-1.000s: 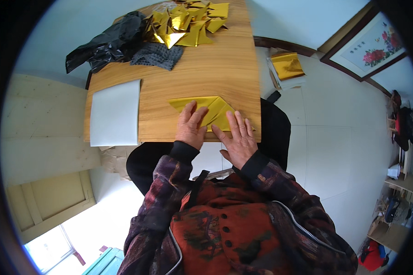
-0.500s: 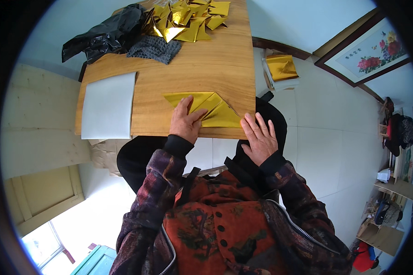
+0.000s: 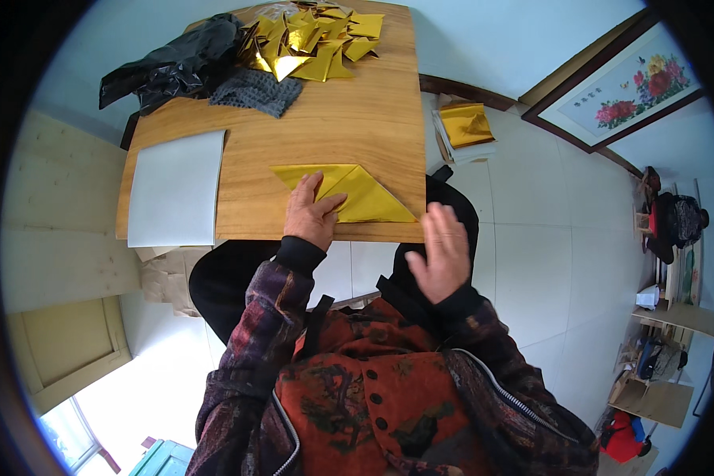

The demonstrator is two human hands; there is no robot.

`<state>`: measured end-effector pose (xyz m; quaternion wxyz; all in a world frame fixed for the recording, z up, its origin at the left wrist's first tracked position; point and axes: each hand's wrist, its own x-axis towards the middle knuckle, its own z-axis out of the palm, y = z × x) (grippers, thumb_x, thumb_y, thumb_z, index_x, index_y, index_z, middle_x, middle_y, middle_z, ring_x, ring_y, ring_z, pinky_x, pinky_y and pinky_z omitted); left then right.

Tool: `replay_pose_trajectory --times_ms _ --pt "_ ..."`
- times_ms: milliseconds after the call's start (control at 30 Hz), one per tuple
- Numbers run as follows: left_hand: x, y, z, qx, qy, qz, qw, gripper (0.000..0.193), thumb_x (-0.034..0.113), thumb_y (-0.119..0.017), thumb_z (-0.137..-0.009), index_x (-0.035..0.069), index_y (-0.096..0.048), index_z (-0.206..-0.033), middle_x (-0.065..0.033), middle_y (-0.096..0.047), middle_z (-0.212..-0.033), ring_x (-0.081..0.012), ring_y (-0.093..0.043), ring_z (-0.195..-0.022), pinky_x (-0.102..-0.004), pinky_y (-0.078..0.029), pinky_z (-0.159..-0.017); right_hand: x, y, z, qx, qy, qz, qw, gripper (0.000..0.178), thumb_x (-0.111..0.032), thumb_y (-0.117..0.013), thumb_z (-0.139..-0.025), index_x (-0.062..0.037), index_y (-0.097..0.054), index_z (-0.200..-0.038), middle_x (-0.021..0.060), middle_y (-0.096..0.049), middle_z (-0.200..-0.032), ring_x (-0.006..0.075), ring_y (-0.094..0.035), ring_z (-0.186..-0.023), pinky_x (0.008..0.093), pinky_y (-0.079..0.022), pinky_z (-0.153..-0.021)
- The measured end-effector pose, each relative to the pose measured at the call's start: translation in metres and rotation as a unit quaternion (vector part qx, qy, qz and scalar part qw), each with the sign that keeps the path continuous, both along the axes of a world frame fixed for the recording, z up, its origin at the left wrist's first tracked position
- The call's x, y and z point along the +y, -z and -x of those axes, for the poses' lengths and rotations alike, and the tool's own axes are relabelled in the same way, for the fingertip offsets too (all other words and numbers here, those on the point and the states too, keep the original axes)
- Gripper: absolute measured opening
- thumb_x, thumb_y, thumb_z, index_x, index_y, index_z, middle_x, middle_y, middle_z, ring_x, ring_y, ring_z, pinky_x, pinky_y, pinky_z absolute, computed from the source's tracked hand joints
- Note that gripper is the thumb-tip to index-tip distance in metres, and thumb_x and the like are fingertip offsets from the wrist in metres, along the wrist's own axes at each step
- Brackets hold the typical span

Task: The person folds a sheet of gold paper on a wooden table. They fold the paper in half, then fold the corners inward to form a triangular shape, and continue folding the sides to create a compact packet.

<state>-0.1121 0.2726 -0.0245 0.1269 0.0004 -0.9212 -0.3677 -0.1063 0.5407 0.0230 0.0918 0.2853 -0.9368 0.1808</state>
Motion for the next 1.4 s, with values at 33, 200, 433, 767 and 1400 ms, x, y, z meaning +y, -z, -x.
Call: replay_pose_trajectory --times_ms 33,200,433,767,1400 --pt "-0.001 0.002 0.000 0.022 0.001 0.009 1.000 0.041 -0.006 -0.067 -0.073 0.011 -0.073 -0.110 -0.0193 -0.045 -0.142 -0.0388 -0.040 -0.134 -0.0425 -0.034 -0.112 -0.017 0.001 -0.003 0.006 -0.037 -0.002 0.999 0.077 -0.024 -0.077 -0.075 -0.0012 -0.043 -0.140 0.0144 -0.034 -0.153 0.0344 -0.032 -0.141 0.0513 -0.026 -0.114" --pt "-0.002 0.011 0.005 0.057 -0.010 -0.005 0.998 0.030 0.006 -0.067 -0.077 0.015 -0.075 -0.105 -0.0186 -0.051 -0.138 -0.0424 -0.043 -0.131 -0.0476 -0.036 -0.109 -0.101 0.012 0.004 -0.079 -0.152 0.015 0.985 0.085 -0.028 -0.079 -0.074 -0.0023 -0.039 -0.144 0.0141 -0.026 -0.156 0.0341 -0.027 -0.143 0.0518 -0.026 -0.113" --pt "-0.001 0.003 -0.002 0.014 -0.004 -0.001 1.000 0.032 0.007 -0.065 -0.079 0.017 -0.074 -0.109 -0.0182 -0.049 -0.140 -0.0423 -0.040 -0.133 -0.0480 -0.035 -0.109 -0.094 0.022 0.007 -0.087 -0.125 -0.081 0.985 0.090 -0.038 -0.079 -0.074 -0.0089 -0.035 -0.148 0.0143 -0.021 -0.158 0.0385 -0.017 -0.145 0.0529 -0.021 -0.115" --pt "-0.013 -0.003 -0.001 -0.023 0.060 0.052 0.997 0.047 0.011 -0.074 -0.074 0.019 -0.069 -0.120 -0.0198 -0.043 -0.145 -0.0411 -0.036 -0.137 -0.0464 -0.031 -0.112 -0.092 0.015 0.006 -0.095 -0.119 -0.094 0.984 0.086 -0.033 -0.080 -0.073 -0.0302 -0.038 -0.148 0.0188 -0.015 -0.157 0.0482 -0.010 -0.144 0.0608 -0.021 -0.112" --pt "-0.018 -0.010 0.003 -0.062 0.086 0.049 0.993 0.047 0.000 -0.064 -0.081 0.018 -0.066 -0.124 -0.0197 -0.040 -0.147 -0.0401 -0.034 -0.138 -0.0440 -0.030 -0.114 -0.100 0.013 0.000 -0.103 -0.101 -0.096 0.985 0.087 -0.034 -0.079 -0.074 -0.0356 -0.035 -0.149 0.0226 -0.010 -0.158 0.0544 -0.005 -0.142 0.0652 -0.015 -0.112"
